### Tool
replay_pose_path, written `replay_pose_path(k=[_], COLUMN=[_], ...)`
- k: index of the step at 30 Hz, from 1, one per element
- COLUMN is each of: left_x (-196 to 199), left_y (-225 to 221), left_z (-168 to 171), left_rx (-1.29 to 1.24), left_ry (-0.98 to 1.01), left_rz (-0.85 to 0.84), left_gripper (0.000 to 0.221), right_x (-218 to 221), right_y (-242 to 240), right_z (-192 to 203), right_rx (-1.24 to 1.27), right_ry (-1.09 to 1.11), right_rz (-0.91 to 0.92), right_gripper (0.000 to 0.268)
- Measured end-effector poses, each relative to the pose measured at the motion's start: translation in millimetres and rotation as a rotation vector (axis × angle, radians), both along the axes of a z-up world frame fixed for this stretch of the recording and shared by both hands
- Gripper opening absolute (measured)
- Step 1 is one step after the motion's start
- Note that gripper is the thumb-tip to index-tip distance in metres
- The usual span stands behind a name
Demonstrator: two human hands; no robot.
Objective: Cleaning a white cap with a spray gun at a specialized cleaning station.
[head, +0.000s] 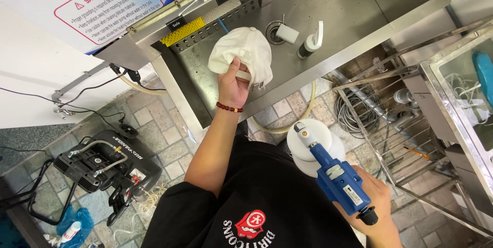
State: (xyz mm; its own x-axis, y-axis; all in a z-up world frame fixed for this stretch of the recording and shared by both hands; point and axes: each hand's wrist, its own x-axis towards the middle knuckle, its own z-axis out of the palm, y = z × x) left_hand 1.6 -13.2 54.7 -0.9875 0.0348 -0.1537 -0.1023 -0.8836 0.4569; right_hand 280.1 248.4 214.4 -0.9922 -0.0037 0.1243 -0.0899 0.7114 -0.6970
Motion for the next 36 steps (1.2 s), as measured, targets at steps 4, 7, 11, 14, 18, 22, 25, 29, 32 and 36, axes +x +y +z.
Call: replay_pose_path(k=[4,7,11,14,18,22,25,29,32,36], left_x=[2.3,2.0,3.3,3.8,5.1,6.0,6.4,6.6,8.7,7.8], left_y=[0.0,-0.4,-0.6,-2.7,-2.0,-3.8,-4.7,-10.7,-15.8,-30.7], left_z=[-4.3,-7.9,4.0,-15.3,-2.1,-8.3,-5.9,-29.5,-36.0,-104.0], left_rx=[-0.013,-0.036,-0.034,-0.075,-0.093,-0.065,-0.06,-0.03,0.011,0.262], left_ry=[0.008,0.024,0.013,0.062,0.021,0.048,0.043,-0.04,-0.088,-0.1], left_rz=[-0.015,-0.005,-0.027,-0.017,-0.018,-0.039,-0.031,-0.068,-0.063,0.014], left_gripper=[0.032,0.031,0.032,0.033,0.036,0.037,0.038,0.031,0.024,0.012], right_x=[0.1,-2.7,-5.0,-4.4,-9.1,-12.8,-9.0,12.7,-27.2,-34.6], right_y=[-1.7,-2.9,-6.3,-6.7,-12.0,-16.0,-9.6,15.7,-2.7,3.8], right_z=[-0.5,2.6,6.3,3.8,9.9,9.0,-9.6,-76.4,-35.4,-73.8], right_rx=[0.078,0.071,0.056,0.062,0.046,0.015,-0.014,-0.867,-1.395,-1.673], right_ry=[-0.006,0.009,-0.013,-0.026,-0.027,0.016,-0.072,-0.325,-0.062,-0.194], right_rz=[-0.011,0.015,-0.017,-0.029,-0.017,-0.038,-0.108,-0.331,-0.037,-0.023], right_gripper=[0.061,0.059,0.062,0.061,0.058,0.049,0.046,0.051,0.051,0.051])
